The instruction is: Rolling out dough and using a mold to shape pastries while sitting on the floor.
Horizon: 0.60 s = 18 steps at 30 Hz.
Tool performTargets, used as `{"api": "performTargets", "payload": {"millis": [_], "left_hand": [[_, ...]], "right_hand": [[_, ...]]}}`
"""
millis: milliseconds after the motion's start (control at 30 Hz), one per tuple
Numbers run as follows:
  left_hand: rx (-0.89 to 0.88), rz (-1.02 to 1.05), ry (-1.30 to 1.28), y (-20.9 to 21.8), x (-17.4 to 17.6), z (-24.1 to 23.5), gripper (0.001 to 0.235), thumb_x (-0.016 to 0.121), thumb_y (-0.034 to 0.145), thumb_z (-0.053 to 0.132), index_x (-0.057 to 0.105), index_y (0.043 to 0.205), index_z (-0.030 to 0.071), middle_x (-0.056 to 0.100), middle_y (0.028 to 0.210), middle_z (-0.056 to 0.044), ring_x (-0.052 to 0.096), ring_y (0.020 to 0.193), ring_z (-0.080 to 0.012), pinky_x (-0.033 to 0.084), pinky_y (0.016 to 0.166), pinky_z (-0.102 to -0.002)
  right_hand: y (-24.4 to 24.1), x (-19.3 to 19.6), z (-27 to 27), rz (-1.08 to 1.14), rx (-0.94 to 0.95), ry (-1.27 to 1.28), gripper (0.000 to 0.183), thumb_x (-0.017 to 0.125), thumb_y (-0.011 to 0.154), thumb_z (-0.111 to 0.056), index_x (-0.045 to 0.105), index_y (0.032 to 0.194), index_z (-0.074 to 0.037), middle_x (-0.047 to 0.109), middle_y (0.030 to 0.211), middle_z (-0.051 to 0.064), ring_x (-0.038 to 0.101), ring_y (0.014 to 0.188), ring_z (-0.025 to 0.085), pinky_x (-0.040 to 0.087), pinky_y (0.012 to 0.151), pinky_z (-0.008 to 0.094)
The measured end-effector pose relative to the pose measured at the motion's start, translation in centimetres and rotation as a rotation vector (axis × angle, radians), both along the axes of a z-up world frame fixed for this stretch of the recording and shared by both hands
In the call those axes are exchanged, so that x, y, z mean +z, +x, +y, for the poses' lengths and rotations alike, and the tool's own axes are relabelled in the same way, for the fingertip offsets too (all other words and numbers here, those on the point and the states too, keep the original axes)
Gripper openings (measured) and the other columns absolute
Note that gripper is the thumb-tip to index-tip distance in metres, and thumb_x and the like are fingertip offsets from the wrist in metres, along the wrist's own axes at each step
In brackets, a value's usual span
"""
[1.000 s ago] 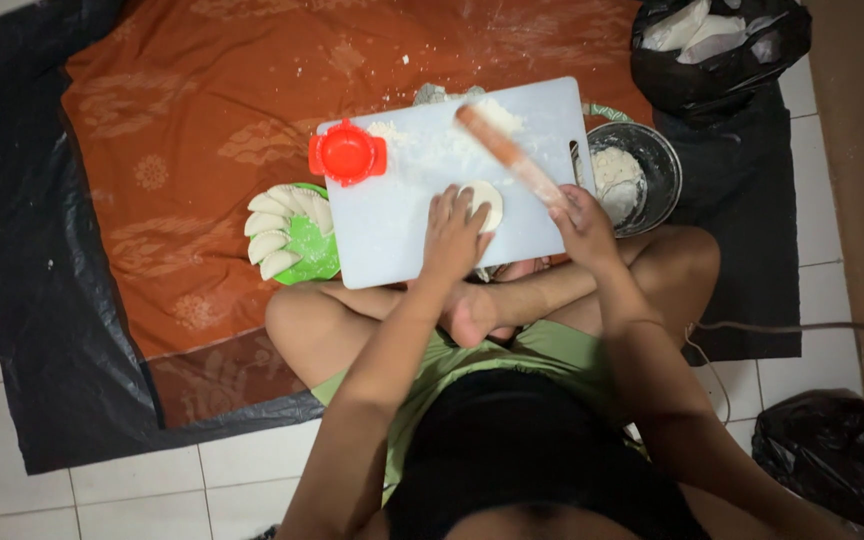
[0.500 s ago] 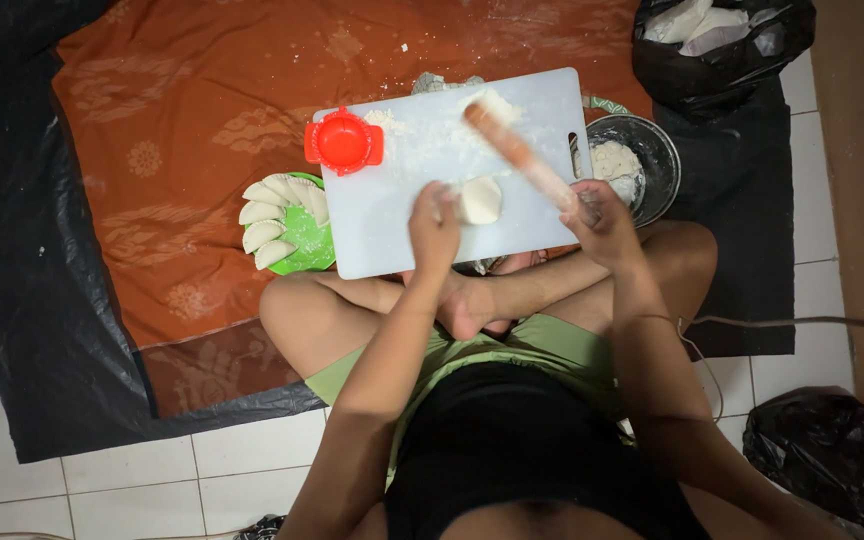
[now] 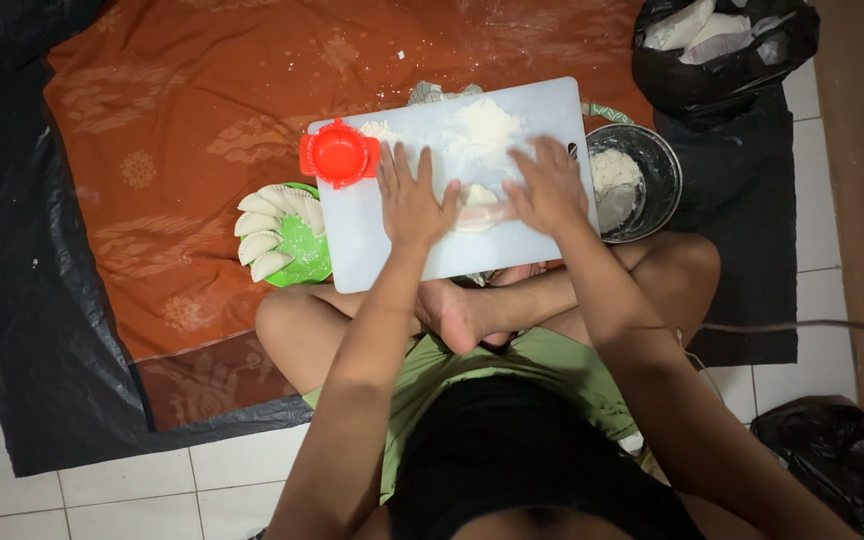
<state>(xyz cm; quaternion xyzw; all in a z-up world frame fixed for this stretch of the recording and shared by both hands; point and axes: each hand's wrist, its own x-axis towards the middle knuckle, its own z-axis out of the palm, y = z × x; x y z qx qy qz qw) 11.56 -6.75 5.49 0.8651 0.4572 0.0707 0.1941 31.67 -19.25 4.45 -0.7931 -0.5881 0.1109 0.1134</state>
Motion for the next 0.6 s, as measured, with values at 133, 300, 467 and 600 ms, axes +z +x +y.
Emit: {"api": "performTargets", "payload": {"millis": [133, 300, 467, 600], "left_hand": [[0.058, -0.086, 0.074, 1.1, -1.6, 2.5, 0.067, 0.053, 0.098, 0.053, 0.051, 0.147, 0.007, 0.032, 0.158, -0.027, 0.01, 0.155, -0.0425, 0.014, 0.128, -0.053], [0.052, -0.039, 0.103, -0.2, -1.8, 0.3, 0.069, 0.058, 0.093, 0.055, 0.054, 0.146, 0.01, 0.036, 0.156, -0.027, 0.013, 0.155, -0.0425, 0.016, 0.127, -0.055], [-0.002, -0.086, 0.185, -2.8, -3.7, -4.5, 0.084, 0.041, 0.091, 0.074, 0.056, 0.145, 0.011, 0.036, 0.156, -0.029, 0.018, 0.154, -0.0441, 0.016, 0.125, -0.056], [0.012, -0.03, 0.175, -0.9, -3.0, -1.3, 0.083, 0.059, 0.086, 0.067, 0.052, 0.148, 0.012, 0.031, 0.158, -0.031, 0.016, 0.154, -0.0467, 0.019, 0.124, -0.059]], "right_hand": [[1.3, -0.9, 3.4, 0.071, -0.132, 0.057, 0.051, 0.04, 0.111, -0.047, 0.056, 0.145, -0.012, 0.045, 0.146, 0.022, 0.029, 0.147, 0.041, 0.028, 0.116, 0.054], [-0.3, -1.4, 1.0, -0.026, -0.125, -0.001, 0.049, 0.04, 0.11, -0.045, 0.057, 0.146, -0.015, 0.046, 0.148, 0.023, 0.025, 0.149, 0.043, 0.023, 0.117, 0.06], [-2.9, -1.8, -3.5, -0.07, -0.106, 0.077, 0.047, 0.04, 0.107, -0.036, 0.057, 0.145, -0.016, 0.052, 0.143, 0.022, 0.036, 0.145, 0.041, 0.032, 0.111, 0.056], [-1.1, -1.5, 0.1, -0.031, -0.179, -0.053, 0.051, 0.038, 0.108, -0.043, 0.05, 0.151, -0.017, 0.048, 0.148, 0.023, 0.028, 0.15, 0.042, 0.027, 0.117, 0.058]]}}
